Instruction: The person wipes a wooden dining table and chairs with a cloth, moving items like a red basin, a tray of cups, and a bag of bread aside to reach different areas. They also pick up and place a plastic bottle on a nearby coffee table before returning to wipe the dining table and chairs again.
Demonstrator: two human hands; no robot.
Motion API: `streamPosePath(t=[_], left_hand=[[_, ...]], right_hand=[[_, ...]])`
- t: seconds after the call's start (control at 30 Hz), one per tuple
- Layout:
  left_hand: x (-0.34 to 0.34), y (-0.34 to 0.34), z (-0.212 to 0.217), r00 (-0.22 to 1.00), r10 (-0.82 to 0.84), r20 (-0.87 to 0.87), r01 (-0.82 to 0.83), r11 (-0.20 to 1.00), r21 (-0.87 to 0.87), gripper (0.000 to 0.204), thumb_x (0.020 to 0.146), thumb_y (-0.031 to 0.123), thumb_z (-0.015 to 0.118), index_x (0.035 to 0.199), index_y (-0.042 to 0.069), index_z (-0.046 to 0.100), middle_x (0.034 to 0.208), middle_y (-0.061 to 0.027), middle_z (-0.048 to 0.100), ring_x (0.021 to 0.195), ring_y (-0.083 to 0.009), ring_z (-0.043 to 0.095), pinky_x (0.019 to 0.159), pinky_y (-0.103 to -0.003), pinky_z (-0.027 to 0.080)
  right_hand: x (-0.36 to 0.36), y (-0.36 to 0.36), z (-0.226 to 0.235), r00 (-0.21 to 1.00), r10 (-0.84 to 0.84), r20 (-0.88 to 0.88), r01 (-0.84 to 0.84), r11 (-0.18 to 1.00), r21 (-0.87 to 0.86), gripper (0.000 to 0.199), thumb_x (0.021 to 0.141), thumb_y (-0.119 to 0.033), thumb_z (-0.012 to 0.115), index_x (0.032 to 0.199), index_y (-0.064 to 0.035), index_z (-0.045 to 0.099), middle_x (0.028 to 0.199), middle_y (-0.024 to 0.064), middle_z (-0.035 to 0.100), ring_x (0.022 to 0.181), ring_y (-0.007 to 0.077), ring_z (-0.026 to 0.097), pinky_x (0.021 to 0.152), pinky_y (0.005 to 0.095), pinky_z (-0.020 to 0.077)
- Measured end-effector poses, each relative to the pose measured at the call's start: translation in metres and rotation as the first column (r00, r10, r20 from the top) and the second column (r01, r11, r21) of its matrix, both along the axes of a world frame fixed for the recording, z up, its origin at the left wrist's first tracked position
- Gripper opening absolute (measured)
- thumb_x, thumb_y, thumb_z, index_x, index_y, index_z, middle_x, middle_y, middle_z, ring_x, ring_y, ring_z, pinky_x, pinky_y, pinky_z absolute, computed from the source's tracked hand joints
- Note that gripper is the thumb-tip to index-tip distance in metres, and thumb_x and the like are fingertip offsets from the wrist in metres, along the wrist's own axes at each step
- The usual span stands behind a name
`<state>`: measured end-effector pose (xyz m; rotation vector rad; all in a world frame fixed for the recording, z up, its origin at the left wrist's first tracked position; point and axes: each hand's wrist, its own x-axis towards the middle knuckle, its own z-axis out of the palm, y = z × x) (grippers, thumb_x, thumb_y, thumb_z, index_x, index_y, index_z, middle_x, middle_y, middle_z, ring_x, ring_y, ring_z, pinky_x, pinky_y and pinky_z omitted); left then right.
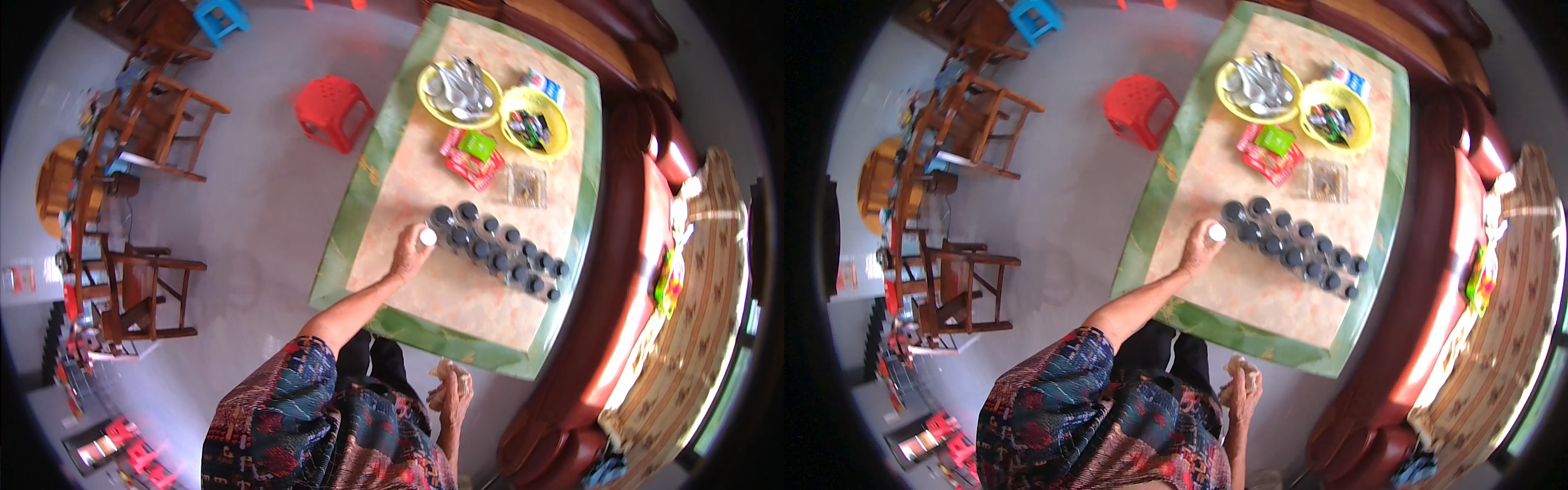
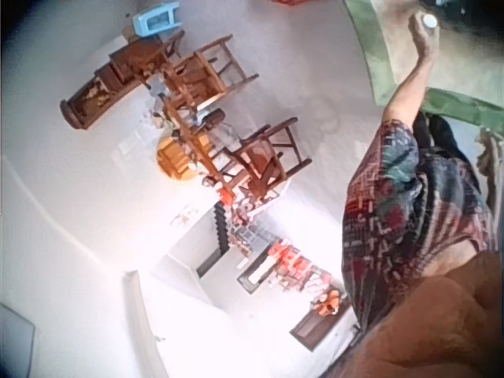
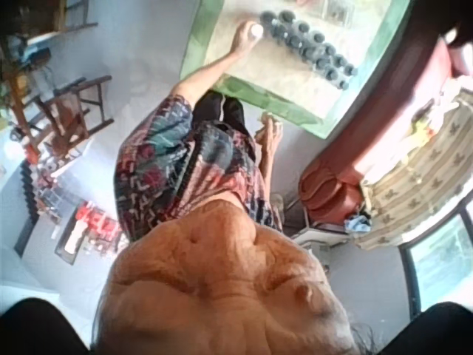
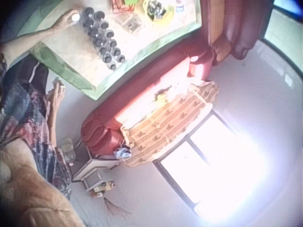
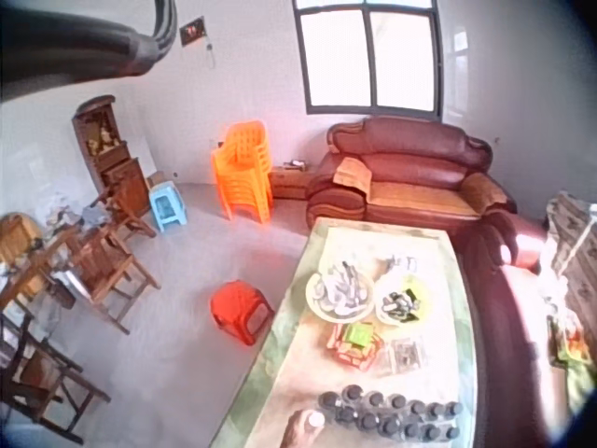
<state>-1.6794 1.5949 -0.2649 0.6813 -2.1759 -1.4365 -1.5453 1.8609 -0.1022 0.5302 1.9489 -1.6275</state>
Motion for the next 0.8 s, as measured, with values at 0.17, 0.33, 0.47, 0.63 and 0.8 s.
streamPosePath(t=[0.17,0.33,0.47,0.63,0.8], left_hand=[[-0.003,0.005,0.02,0.999,-0.026,0.043,0.031,0.994,-0.104,0.061,0.066,0.011,0.079,0.119,0.008,0.048,0.117,-0.0145,0.052,0.111,-0.0342,0.049,0.095,-0.043,0.039],[0.015,-0.003,0.033,0.982,-0.047,0.184,0.054,0.998,-0.035,0.104,0.06,0.023,0.086,0.142,0.009,0.023,0.138,-0.02,0.031,0.129,-0.0397,0.029,0.107,-0.048,0.029],[0.046,-0.027,0.054,0.984,-0.059,0.169,0.063,0.998,-0.016,0.093,0.067,0.032,0.081,0.14,0.009,0.028,0.135,-0.0214,0.032,0.127,-0.0411,0.03,0.106,-0.049,0.032],[0.128,-0.107,0.057,0.98,-0.094,0.174,0.091,0.996,0.022,0.06,0.076,0.025,0.073,0.124,0.008,0.042,0.124,-0.0174,0.041,0.12,-0.0384,0.038,0.099,-0.046,0.037],[0.251,-0.235,0.058,0.983,-0.034,0.183,0.02,0.997,0.08,0.039,0.081,0.021,0.068,0.111,0.007,0.047,0.108,-0.013,0.05,0.108,-0.0318,0.047,0.093,-0.044,0.041]], right_hand=[[-0.004,-0.019,0.011,0.996,0.053,-0.073,-0.052,0.999,0.018,0.029,0.091,-0.027,0.057,0.097,0.0017,0.062,0.084,0.0121,0.065,0.057,0.0134,0.055,0.053,0.028,0.046],[0.001,-0.047,0.018,0.986,0.153,-0.073,-0.152,0.988,0.02,0.033,0.091,-0.03,0.057,0.096,0.002,0.063,0.084,0.0138,0.065,0.061,0.014,0.057,0.056,0.028,0.0468],[0.006,-0.083,0.022,0.966,0.258,0.023,-0.257,0.965,-0.043,0.036,0.088,-0.033,0.058,0.099,0.0013,0.06,0.086,0.0149,0.066,0.063,0.0161,0.058,0.057,0.0288,0.047],[0.026,-0.151,-0.007,0.938,0.343,-0.054,-0.347,0.917,-0.195,0.052,0.085,-0.044,0.053,0.112,0.0008,0.057,0.094,0.0134,0.066,0.062,0.0143,0.054,0.056,0.0266,0.0446],[0.069,-0.275,-0.029,0.965,0.253,0.064,-0.167,0.788,-0.593,0.067,0.081,-0.053,0.049,0.126,-0.0031,0.051,0.109,0.0116,0.059,0.074,0.0159,0.056,0.069,0.027,0.0476]])
